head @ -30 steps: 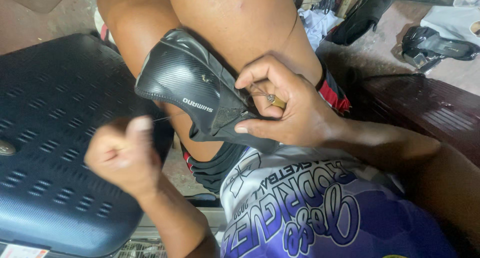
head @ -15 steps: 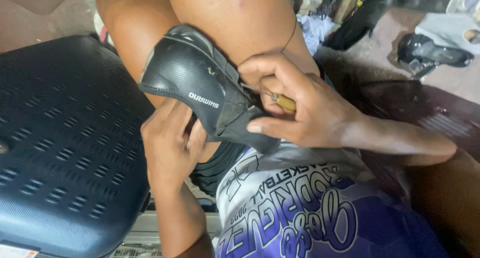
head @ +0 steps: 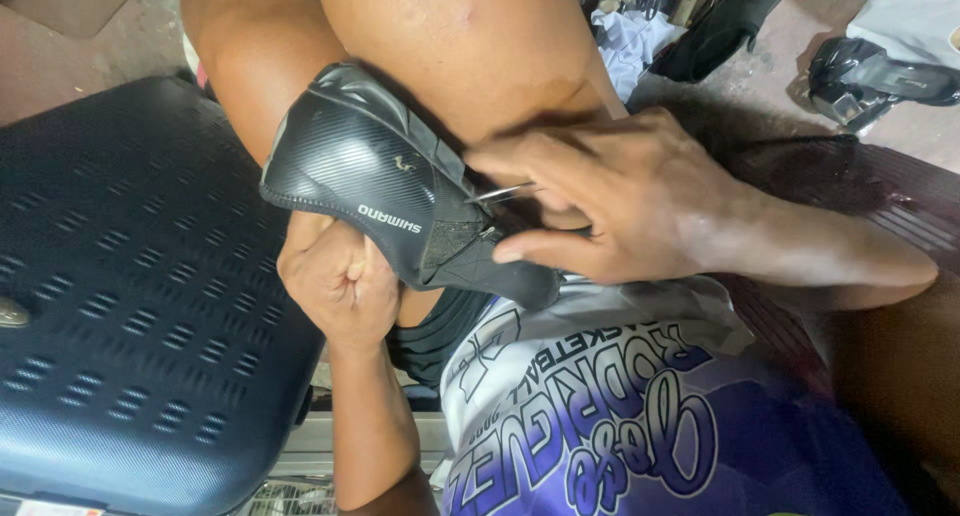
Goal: The person sits with legs crossed and sews a black cycling shoe using a needle and thread. They repeatedly push the needle through the shoe's upper and pull the thread to stitch the material.
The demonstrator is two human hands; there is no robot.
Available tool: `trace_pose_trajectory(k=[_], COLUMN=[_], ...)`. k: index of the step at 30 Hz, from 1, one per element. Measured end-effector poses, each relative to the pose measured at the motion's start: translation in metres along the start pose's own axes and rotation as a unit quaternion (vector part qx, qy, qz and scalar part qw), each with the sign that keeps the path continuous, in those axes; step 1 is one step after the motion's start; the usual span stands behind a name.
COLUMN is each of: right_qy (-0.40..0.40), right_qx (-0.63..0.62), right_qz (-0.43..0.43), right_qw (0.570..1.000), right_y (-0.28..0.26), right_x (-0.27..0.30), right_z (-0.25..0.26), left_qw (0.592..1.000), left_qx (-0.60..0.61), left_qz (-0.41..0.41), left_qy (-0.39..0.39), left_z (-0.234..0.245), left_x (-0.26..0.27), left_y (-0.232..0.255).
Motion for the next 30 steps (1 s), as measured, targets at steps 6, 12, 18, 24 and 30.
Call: trace_pose_trajectory(k=[6,12,18,24,30], right_qy=[-0.030,0.133,0.127,0.089,0.114], right_qx=[-0.036,-0.311,-0.512,-0.355,-0.267], right_qz=[-0.035,0.069,0.090,-0.013,-0.008], right_qw=[0.998,0.938,0.845,0.930,0.957], right_y=[0.020,0.023,0.017,0.002,0.000], right_x=[0.015,0.002,-0.013,-0.015,-0.023], right_z=[0.016,0.023,-0.001,-0.010,-0.010], left_qw=[0.994,0.984,0.976,0.979,0.982], left_qx=[0.091,-0.073,-0.099,-0.114,-0.074], left_qz=[0.040,0.002,-0.020,-0.064,-0.075], left_qy=[-0.040,-0.164,-0.191,-0.159,-0.157], left_z=[0.007,0.032,0.031,0.025,0.028], left_x=[0.003,-0.005,-0.020,-0.022,-0.021], left_y=[-0.001,0.006,0.008,0.000,-0.010])
Point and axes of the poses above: each hand's wrist, its own x-axis away from the middle knuckle, its own z-axis out of the back of the hand, y = z × x, the point moved 1 cm from there along -x, towards the middle knuckle, and after that the axes turned 5 degrees about z, right-handed, at the moved point
